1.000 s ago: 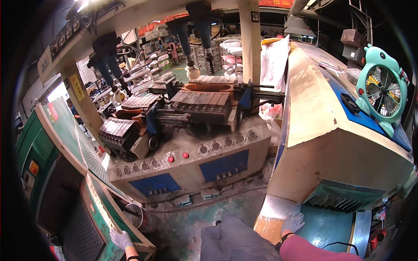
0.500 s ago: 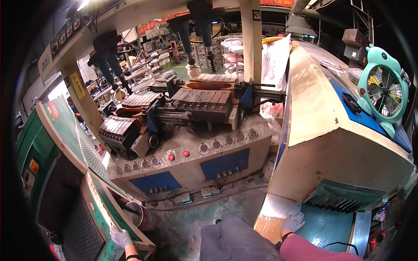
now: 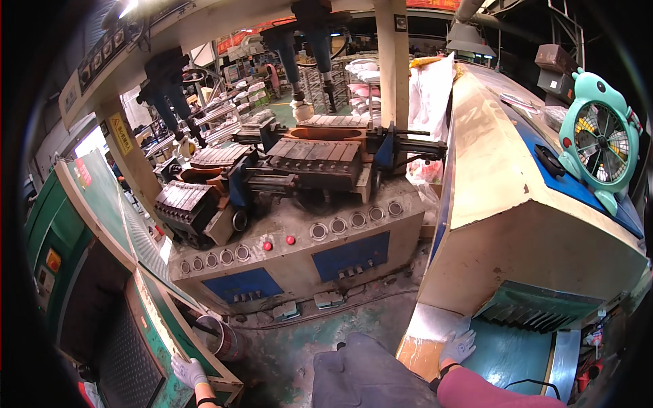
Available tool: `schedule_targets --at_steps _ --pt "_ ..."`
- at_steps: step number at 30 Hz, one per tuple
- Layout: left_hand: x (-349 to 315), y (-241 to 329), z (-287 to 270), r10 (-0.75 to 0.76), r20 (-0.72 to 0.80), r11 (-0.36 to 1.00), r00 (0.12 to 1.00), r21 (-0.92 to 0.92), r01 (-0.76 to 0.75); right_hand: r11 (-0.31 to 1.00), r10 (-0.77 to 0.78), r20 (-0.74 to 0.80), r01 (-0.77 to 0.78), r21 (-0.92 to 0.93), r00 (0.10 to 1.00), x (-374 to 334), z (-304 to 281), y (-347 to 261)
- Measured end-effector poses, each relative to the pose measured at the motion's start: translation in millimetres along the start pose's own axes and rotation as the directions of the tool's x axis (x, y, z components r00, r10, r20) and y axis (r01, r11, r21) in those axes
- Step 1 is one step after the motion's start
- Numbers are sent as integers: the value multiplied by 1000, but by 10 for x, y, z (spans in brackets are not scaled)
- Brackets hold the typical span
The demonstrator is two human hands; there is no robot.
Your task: The worker operates large industrial machinery, pressing buttons and placing items on a conveyor belt in a shoe factory.
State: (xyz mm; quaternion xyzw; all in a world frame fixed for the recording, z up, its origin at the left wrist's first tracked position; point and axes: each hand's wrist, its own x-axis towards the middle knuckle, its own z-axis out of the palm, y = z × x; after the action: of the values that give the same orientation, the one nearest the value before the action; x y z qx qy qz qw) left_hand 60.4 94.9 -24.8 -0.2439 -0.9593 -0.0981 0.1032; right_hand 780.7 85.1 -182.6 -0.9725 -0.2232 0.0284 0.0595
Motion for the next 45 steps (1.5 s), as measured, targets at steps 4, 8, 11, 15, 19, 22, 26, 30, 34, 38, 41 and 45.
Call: schedule_targets --at_steps 4,8,11,15,19,22,26,30,34,38,41,45 --pt "-15 6 -5 5 -48 1000 999 -19 -6 1000 -8 -5 8 -11 1000 25 46 20" --pt "-18 2 -40 12 -3 999 1000 -33 -12 1000 -17 -7 16 -21 1000 25 61 23" --pt "-27 -8 -43 14 -22 999 1000 -31 -14 1000 -14 -11 14 -11 1000 21 71 33" --pt "-24 10 -61 12 3 999 1000 -32 -12 1000 -23 -35 22 -5 999 16 90 40" --pt "-29 0 -47 15 -8 999 1000 -28 -16 1000 -20 -28 21 23 999 11 58 31" --pt "-46 30 -81 4 1 999 1000 -34 -4 999 -24 -30 26 42 999 2 29 16" --pt "-23 29 -59 15 8 999 1000 -41 -15 998 -21 -20 22 59 1000 6 20 11" --pt "0 -30 4 21 -24 1000 999 -21 -22 997 -28 -18 30 69 999 -6 17 17" --pt "11 -41 54 35 -55 999 998 -25 -37 997 -42 -17 43 62 999 -7 -2 26" --pt "17 -46 77 38 -67 999 997 -34 -40 998 -40 -14 40 46 999 -13 -17 14" --pt "63 -118 133 37 -98 999 994 -27 -40 998 -40 -11 41 45 999 -21 -17 -2" --pt "53 -83 126 41 -88 999 995 -26 -43 999 -31 -12 31 43 999 -12 8 9"
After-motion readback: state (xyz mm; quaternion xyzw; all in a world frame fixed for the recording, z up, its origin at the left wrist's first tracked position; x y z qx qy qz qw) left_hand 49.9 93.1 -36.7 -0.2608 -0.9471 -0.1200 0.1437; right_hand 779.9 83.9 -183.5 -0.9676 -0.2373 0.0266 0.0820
